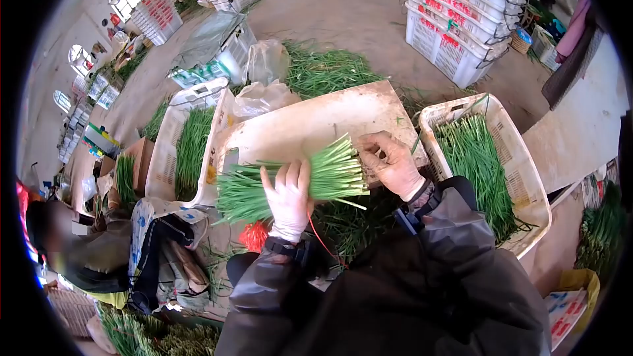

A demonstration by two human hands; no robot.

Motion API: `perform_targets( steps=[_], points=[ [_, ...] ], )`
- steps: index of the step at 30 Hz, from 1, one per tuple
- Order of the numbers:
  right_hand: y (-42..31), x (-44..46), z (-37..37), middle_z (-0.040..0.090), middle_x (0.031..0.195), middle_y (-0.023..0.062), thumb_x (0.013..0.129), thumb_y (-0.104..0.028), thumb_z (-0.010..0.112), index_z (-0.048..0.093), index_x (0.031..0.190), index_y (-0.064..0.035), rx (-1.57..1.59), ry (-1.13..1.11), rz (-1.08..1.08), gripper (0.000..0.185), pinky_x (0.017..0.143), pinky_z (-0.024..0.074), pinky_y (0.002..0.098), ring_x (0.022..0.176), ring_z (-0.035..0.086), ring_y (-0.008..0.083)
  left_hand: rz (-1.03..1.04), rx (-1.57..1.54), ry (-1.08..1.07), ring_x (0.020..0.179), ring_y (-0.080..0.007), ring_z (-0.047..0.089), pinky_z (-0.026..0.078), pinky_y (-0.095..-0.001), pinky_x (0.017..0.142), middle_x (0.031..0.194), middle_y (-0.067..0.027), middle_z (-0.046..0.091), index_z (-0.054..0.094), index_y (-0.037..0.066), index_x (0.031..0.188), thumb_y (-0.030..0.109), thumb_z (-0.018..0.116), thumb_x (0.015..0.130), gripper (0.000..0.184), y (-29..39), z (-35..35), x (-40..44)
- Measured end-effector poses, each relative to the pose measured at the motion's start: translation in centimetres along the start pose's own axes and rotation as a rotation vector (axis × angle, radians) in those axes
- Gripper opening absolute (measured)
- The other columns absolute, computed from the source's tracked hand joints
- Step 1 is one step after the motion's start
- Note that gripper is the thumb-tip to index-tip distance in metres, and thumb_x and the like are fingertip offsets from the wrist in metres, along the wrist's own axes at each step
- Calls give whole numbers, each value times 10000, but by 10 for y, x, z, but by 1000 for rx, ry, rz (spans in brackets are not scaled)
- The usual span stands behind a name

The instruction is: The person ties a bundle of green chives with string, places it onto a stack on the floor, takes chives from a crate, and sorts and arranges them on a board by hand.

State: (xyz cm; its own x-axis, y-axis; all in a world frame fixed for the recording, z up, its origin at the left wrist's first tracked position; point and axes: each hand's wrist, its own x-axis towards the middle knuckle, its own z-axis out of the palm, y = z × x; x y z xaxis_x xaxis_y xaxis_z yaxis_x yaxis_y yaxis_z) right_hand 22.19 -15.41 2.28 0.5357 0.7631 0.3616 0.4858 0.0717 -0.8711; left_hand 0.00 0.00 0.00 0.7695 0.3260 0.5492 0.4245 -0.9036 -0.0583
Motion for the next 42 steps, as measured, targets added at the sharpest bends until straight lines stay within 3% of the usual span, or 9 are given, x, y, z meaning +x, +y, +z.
perform_targets(
  steps=[5, 17, 20, 24, 27, 33, 37, 38, 42],
  points=[
    [9, 5, -12, 701, 903, 64, 875, -133, 780, 694, 1118, -42, -32, -116, 116, 274, 770, 558, 306, 844, 681, 162, 55, 11, -16, 1238, -280, 550, 223, -670, 1203, 1354, -66, 571, 501, 102, 1460, 348, 891, 541, 1029, 9, 6, -1],
    [32, 12, -11, 702, 798, 88, 844, -46, 746, 699, 962, -16, -75, -48, 47, 131, 719, 552, 321, 751, 682, 174, 120, 2, -11, 1253, -266, 552, 261, -672, 1190, 1358, -51, 573, 521, 137, 1451, 221, 865, 537, 981, 8, 12, 5],
    [47, 16, -14, 706, 871, 101, 844, -5, 710, 689, 1112, -45, -589, 24, 31, 272, 768, 560, 330, 813, 683, 180, 121, -4, -28, 1257, -264, 551, 261, -670, 1190, 1361, -51, 574, 526, 136, 1449, 220, 866, 536, 978, 11, 14, 10],
    [66, 20, -22, 702, 1138, 138, 853, 26, 640, 527, 1424, -125, -168, -69, 195, 601, 898, 555, 375, 1051, 686, 210, 112, -26, -28, 1256, -268, 556, 246, -670, 1196, 1363, -52, 583, 526, 132, 1448, 221, 868, 541, 973, 13, 16, 13],
    [47, 17, -27, 721, 1141, 138, 866, 20, 616, 571, 1384, -124, -104, -347, 87, 540, 899, 552, 394, 1055, 702, 257, 86, -69, -34, 1247, -276, 565, 229, -679, 1197, 1348, -59, 586, 528, 121, 1440, 173, 828, 566, 926, 15, 13, 16],
    [61, 13, -31, 737, 1003, 182, 900, -164, 625, 685, 1118, -117, -458, -235, 99, 230, 836, 557, 463, 953, 710, 384, -128, -265, 137, 1237, -299, 582, 221, -636, 1219, 1351, -97, 612, 534, 110, 1439, 148, 839, 629, 867, -1, -2, 30],
    [54, 3, -26, 737, 930, 182, 884, -196, 663, 669, 1109, -90, -540, -241, 36, 249, 811, 549, 492, 898, 713, 392, -658, -1304, 141, 1065, -191, 675, 554, -361, 928, 1179, -96, 716, 606, 23, 1347, 3, 825, 728, 657, -8, -41, 38],
    [48, 3, -28, 737, 929, 183, 883, -193, 664, 666, 1121, -88, -543, -253, 35, 260, 811, 550, 490, 896, 714, 392, -658, -1119, 21, 992, -220, 700, 551, -369, 943, 1138, -84, 738, 631, 12, 1298, -88, 769, 735, 589, -17, -62, 38],
    [48, 6, -24, 738, 969, 208, 906, -167, 668, 656, 1169, -66, -424, -207, 57, 282, 825, 564, 449, 918, 724, 378, -779, -1752, 244, 1072, -340, 685, 546, -469, 997, 1289, -186, 672, 594, -9, 1346, 103, 798, 637, 746, -29, -66, 17]
  ],
)
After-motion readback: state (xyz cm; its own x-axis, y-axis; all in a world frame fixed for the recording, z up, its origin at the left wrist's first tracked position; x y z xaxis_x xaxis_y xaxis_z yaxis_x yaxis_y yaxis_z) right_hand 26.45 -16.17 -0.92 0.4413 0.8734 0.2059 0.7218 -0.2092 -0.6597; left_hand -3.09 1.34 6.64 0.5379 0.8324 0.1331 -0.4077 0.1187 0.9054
